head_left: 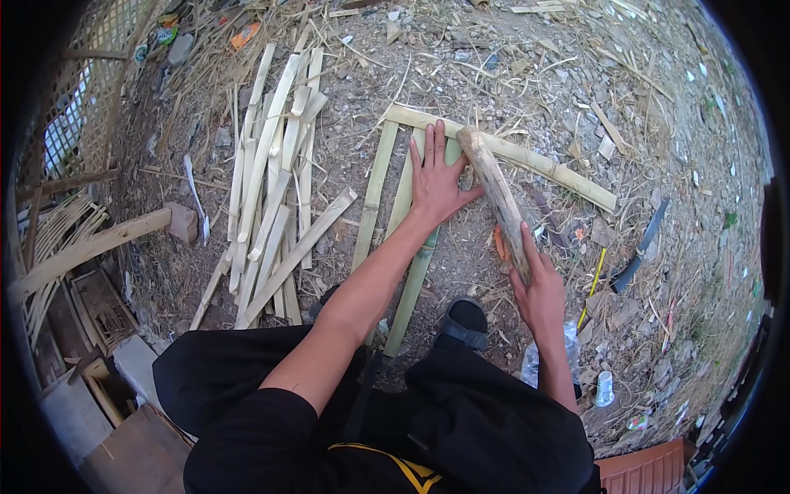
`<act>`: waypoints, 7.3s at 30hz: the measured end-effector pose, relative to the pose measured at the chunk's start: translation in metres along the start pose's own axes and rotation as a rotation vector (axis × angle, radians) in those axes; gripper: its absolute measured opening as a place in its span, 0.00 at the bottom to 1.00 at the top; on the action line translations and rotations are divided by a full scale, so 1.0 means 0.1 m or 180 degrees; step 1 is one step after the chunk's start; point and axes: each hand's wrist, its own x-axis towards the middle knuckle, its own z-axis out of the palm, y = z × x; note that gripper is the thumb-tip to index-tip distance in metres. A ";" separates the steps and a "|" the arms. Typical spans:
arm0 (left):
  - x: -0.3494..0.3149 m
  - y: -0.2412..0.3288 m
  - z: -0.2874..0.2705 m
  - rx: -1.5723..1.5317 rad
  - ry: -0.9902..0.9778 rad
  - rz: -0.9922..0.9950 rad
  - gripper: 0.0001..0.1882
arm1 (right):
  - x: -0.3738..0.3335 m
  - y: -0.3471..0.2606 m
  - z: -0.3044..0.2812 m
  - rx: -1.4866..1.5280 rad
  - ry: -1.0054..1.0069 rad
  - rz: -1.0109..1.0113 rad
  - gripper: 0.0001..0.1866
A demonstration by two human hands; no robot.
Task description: The person fastens a waist strap, arranges bamboo strips into a frame, hammers nails into the joints using a wooden club, lifts the assembled frame, and sorts through a pile of bamboo strips by hand.
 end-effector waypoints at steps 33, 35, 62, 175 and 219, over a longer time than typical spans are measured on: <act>0.00 0.02 -0.08 -0.0057 -0.0120 -0.0046 0.41 | 0.23 0.37 -0.18 -0.0396 0.0077 -0.0407 0.42; -0.01 -0.04 -0.09 -0.0040 -0.0054 -0.0054 0.41 | 0.29 0.39 -0.19 -0.0355 0.0066 -0.0360 0.42; -0.02 0.04 -0.04 -0.0144 -0.0042 0.0014 0.40 | 0.46 0.37 -0.55 -0.1105 -0.0077 -0.0542 0.45; -0.13 -0.04 -0.08 -0.1217 0.0923 0.0204 0.11 | 0.02 0.15 0.00 0.1233 0.0459 0.0322 0.43; -0.04 0.08 -0.01 -0.0406 0.0317 -0.0062 0.45 | 0.07 -0.10 0.47 0.0780 0.1101 -0.0726 0.41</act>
